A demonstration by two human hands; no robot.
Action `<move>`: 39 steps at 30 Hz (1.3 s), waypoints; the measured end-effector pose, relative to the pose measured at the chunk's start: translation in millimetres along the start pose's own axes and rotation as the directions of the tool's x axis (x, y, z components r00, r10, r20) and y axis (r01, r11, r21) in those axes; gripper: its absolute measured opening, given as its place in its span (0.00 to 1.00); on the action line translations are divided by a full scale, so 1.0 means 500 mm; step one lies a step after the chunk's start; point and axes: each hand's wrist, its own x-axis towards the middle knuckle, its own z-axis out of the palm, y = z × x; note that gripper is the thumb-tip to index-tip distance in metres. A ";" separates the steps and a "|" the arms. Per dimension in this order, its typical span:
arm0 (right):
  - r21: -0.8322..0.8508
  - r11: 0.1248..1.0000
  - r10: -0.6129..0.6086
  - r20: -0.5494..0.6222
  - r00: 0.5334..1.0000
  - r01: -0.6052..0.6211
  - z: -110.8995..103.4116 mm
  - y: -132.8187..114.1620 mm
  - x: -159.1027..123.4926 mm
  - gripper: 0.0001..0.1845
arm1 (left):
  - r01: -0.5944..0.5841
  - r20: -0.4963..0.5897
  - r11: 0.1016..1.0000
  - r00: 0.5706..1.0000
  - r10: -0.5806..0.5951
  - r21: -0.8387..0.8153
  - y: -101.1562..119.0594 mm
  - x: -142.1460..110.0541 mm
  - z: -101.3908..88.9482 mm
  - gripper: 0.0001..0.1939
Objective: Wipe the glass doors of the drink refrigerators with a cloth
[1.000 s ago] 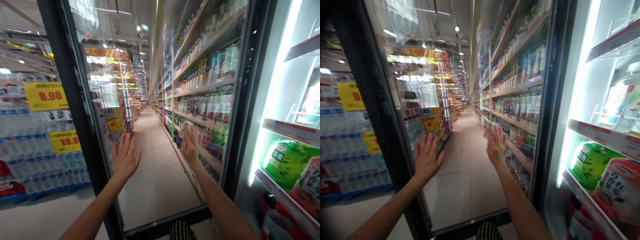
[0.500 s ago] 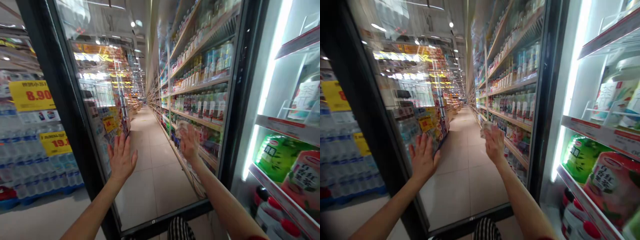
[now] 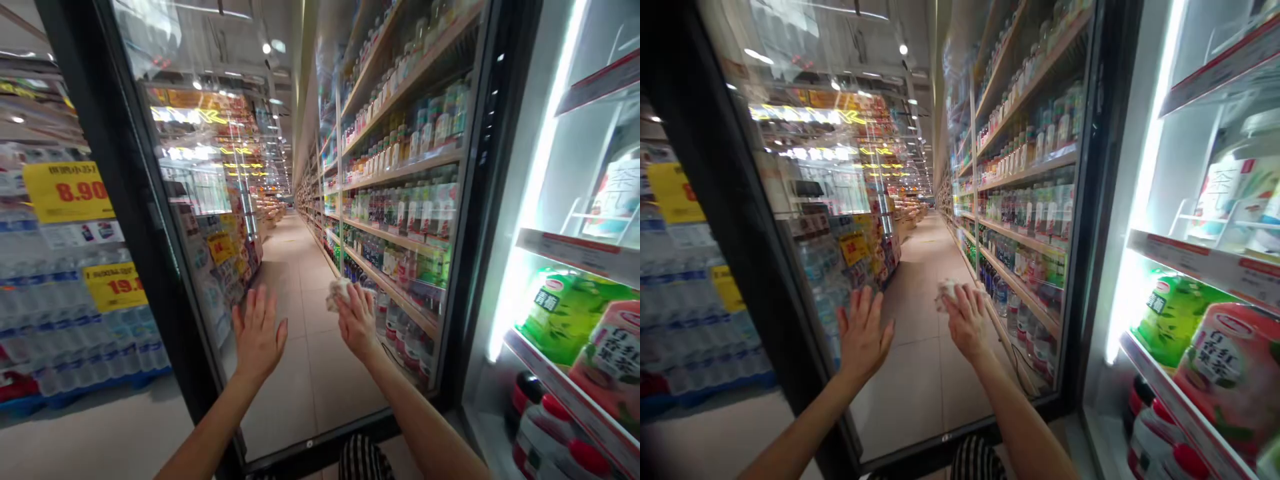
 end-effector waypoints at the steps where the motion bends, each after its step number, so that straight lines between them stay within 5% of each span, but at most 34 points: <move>1: -0.029 0.998 0.053 -0.029 0.998 -0.054 -0.009 0.027 -0.009 0.23 | -0.009 0.012 1.000 1.000 0.009 -0.001 0.001 -0.010 -0.002 0.36; 3: -0.088 0.947 0.291 -0.171 0.941 -0.309 -0.027 0.097 -0.026 0.23 | -0.019 0.047 1.000 0.999 0.020 -0.010 0.001 -0.033 -0.007 0.36; 5: -0.072 0.822 0.517 -0.323 0.793 -0.565 -0.032 0.142 -0.037 0.25 | -0.030 0.084 0.999 0.996 0.031 -0.022 0.000 -0.055 -0.011 0.35; 7: -0.028 0.780 0.576 -0.358 0.734 -0.626 -0.020 0.122 -0.040 0.26 | -0.035 0.108 0.999 0.993 0.038 -0.028 0.000 -0.072 -0.011 0.35; 11: 0.009 0.965 0.261 -0.119 0.958 -0.262 0.032 -0.062 -0.041 0.26 | -0.022 0.119 0.999 0.993 0.025 -0.028 0.002 -0.086 -0.010 0.35; 13: 0.041 0.997 0.066 0.005 0.998 -0.067 0.048 -0.126 -0.046 0.26 | -0.024 0.120 0.999 0.992 0.028 -0.032 -0.001 -0.087 -0.012 0.34; 15: 0.030 0.999 0.014 0.041 0.999 -0.015 0.044 -0.118 -0.059 0.25 | -0.038 0.124 0.998 0.991 0.043 -0.043 -0.006 -0.090 -0.017 0.34; 18: -0.077 0.958 0.268 -0.085 0.960 -0.275 0.009 0.009 -0.083 0.24 | -0.040 0.130 0.998 0.990 0.045 -0.046 -0.013 -0.102 -0.027 0.35; 20: -0.094 0.824 0.525 -0.246 0.815 -0.559 -0.016 0.100 -0.091 0.26 | -0.028 0.143 0.999 0.989 0.034 -0.044 -0.013 -0.112 -0.030 0.35; 22: -0.047 0.708 0.655 -0.330 0.680 -0.705 -0.025 0.134 -0.089 0.27 | -0.004 0.153 0.999 0.988 0.011 -0.042 -0.006 -0.120 -0.029 0.36; 24: -0.016 0.746 0.633 -0.293 0.717 -0.665 -0.015 0.095 -0.082 0.27 | 0.025 0.155 0.999 0.988 -0.017 -0.045 0.002 -0.124 -0.025 0.36; 26: -0.005 0.876 0.475 -0.165 0.864 -0.483 0.009 0.009 -0.075 0.26 | 0.050 0.156 0.997 0.987 -0.042 -0.051 0.008 -0.124 -0.021 0.36; 28: 0.022 0.965 0.262 -0.031 0.965 -0.261 0.032 -0.071 -0.073 0.25 | 0.055 0.157 0.997 0.987 -0.045 -0.059 0.009 -0.123 -0.019 0.36; 30: 0.037 0.994 0.105 0.049 0.993 -0.107 0.037 -0.097 -0.077 0.25 | 0.044 0.150 0.997 0.988 -0.034 -0.064 0.005 -0.122 -0.021 0.35; 33: -0.052 0.980 0.190 -0.023 0.981 -0.191 0.012 -0.020 -0.091 0.24 | 0.030 0.157 0.997 0.987 -0.018 -0.072 -0.001 -0.125 -0.027 0.35; 36: -0.105 0.844 0.496 -0.217 0.841 -0.526 -0.019 0.087 -0.096 0.26 | 0.025 0.174 0.998 0.985 -0.014 -0.058 0.000 -0.132 -0.030 0.36; 38: -0.087 0.781 0.582 -0.260 0.770 -0.619 -0.020 0.099 -0.094 0.27 | 0.027 0.165 0.999 0.986 -0.020 -0.046 0.006 -0.135 -0.028 0.36; 39: -0.080 0.799 0.565 -0.243 0.789 -0.596 -0.014 0.079 -0.095 0.27 | 0.035 0.157 0.999 0.987 -0.028 -0.041 0.010 -0.136 -0.027 0.36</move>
